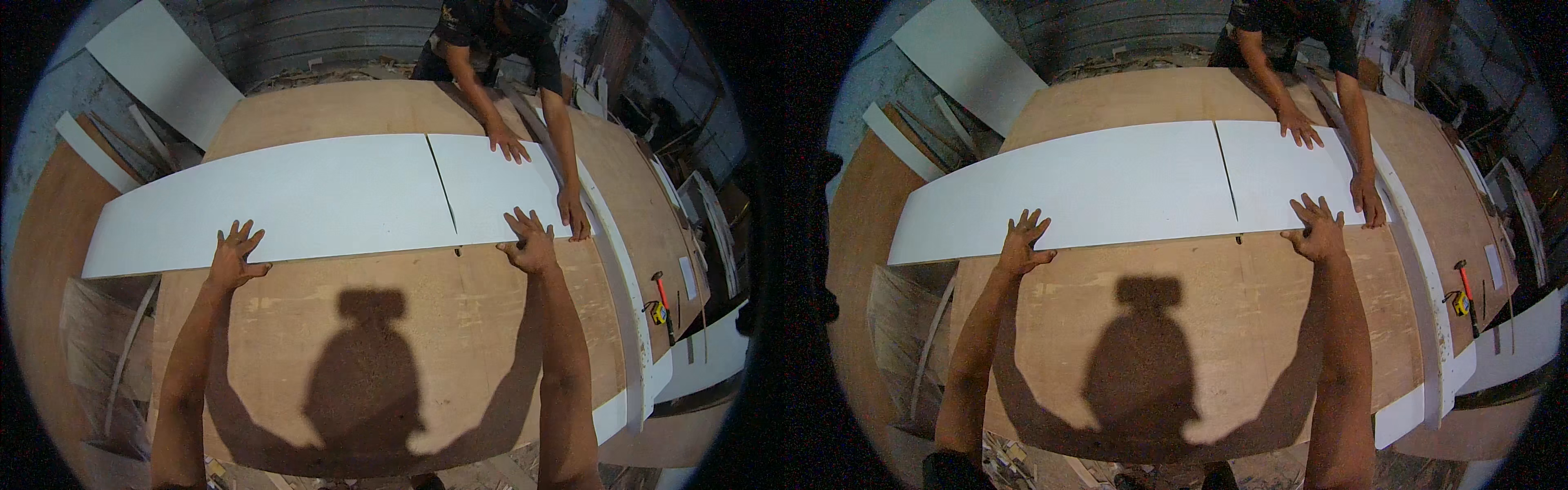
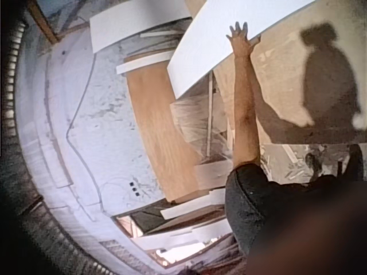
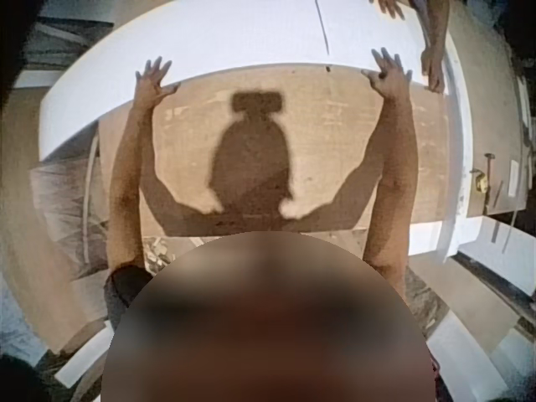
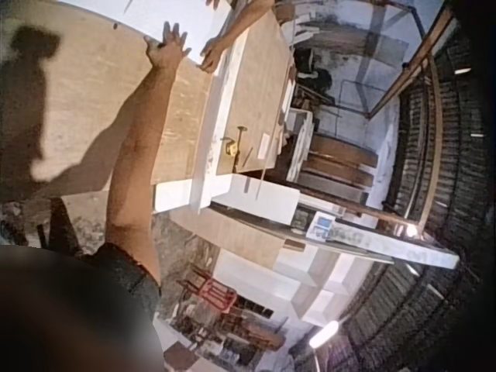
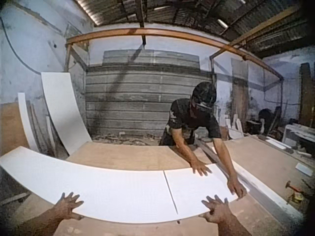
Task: The person measures and marks a white rectangular panel with a tape measure and pencil, then uses a hammer to tap along a marked line. The person also measures a larger wooden board and aligns the white panel on it.
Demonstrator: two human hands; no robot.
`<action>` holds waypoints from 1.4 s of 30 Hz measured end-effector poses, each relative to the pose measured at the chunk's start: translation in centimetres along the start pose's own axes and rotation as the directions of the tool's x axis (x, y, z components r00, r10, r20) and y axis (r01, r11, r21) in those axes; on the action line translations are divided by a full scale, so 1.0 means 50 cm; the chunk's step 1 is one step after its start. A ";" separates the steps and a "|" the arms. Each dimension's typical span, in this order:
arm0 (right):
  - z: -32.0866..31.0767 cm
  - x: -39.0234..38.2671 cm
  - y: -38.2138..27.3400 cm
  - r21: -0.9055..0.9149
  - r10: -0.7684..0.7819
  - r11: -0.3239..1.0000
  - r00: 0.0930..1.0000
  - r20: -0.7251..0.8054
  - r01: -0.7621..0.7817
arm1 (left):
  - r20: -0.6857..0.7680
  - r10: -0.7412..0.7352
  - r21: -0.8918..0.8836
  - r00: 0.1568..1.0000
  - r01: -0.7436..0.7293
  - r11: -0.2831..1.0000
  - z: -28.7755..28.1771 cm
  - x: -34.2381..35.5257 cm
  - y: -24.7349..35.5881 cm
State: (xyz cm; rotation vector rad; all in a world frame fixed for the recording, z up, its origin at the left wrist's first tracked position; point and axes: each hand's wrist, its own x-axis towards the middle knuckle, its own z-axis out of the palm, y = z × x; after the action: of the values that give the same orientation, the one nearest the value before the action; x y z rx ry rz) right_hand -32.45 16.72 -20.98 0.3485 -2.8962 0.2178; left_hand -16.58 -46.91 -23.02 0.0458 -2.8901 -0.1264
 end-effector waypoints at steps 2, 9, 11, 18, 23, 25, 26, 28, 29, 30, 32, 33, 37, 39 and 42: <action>-0.005 0.003 -0.002 0.010 0.014 1.000 1.000 0.020 -0.015 | -0.006 0.010 0.023 1.000 -0.010 1.000 0.000 0.002 0.000; -0.012 0.009 -0.007 -0.001 0.057 0.998 0.997 0.055 -0.057 | 0.016 -0.006 0.025 1.000 0.006 1.000 -0.002 0.003 0.001; -0.010 0.010 -0.004 0.029 0.041 0.999 0.998 0.043 -0.042 | 0.019 0.000 0.032 1.000 -0.001 0.999 -0.003 0.004 0.000; -0.003 0.015 0.006 0.007 0.038 0.999 0.999 0.033 -0.038 | 0.018 0.000 0.000 1.000 0.000 1.000 -0.003 0.006 -0.003; -0.008 0.016 0.009 0.034 0.032 0.999 0.998 0.053 -0.034 | 0.016 0.016 -0.006 1.000 -0.016 1.000 0.002 0.006 -0.006; -0.009 0.017 0.010 0.026 0.031 0.999 0.998 0.053 -0.033 | 0.006 0.027 0.006 1.000 -0.028 1.000 0.003 0.009 -0.009; -0.010 0.017 0.011 0.021 0.028 0.999 0.998 0.054 -0.029 | -0.004 0.035 0.015 0.999 -0.035 0.999 0.004 0.011 -0.010; -0.010 0.017 0.012 -0.003 0.023 1.000 0.998 0.061 -0.023 | 0.003 0.021 0.016 1.000 -0.021 1.000 0.006 0.012 -0.012; -0.010 0.017 0.013 0.018 0.017 1.000 0.997 0.070 -0.019 | -0.010 0.041 0.010 0.999 -0.041 0.999 0.006 0.012 -0.013; -0.010 0.017 0.013 0.023 0.015 1.000 0.997 0.078 -0.017 | 0.001 0.036 0.004 0.999 -0.036 0.999 0.007 0.012 -0.013; -0.010 0.018 0.014 0.012 0.027 1.000 0.997 0.078 -0.028 | 0.025 0.025 0.020 0.999 -0.025 0.999 0.006 0.013 -0.013; -0.011 0.017 0.014 0.032 0.021 0.999 0.996 0.084 -0.024 | 0.023 0.022 0.017 0.999 -0.023 1.000 0.006 0.012 -0.012; -0.015 0.019 0.013 0.034 0.025 0.999 0.996 0.086 -0.028 | 0.020 0.010 0.040 1.000 -0.011 0.999 0.004 0.013 -0.008; -0.018 0.018 0.011 0.037 0.029 0.999 0.995 0.093 -0.033 | 0.028 0.007 0.059 1.000 -0.008 0.998 0.001 0.014 -0.006; -0.023 0.019 0.008 0.036 0.039 0.998 0.994 0.099 -0.043 | 0.042 0.001 0.070 0.999 -0.004 0.998 0.000 0.015 -0.003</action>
State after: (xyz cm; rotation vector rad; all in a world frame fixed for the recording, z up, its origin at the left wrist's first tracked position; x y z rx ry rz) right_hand -33.23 17.07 -19.71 0.3151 -3.0018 0.2704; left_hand -17.32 -47.11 -22.84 0.0527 -2.9355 -0.0253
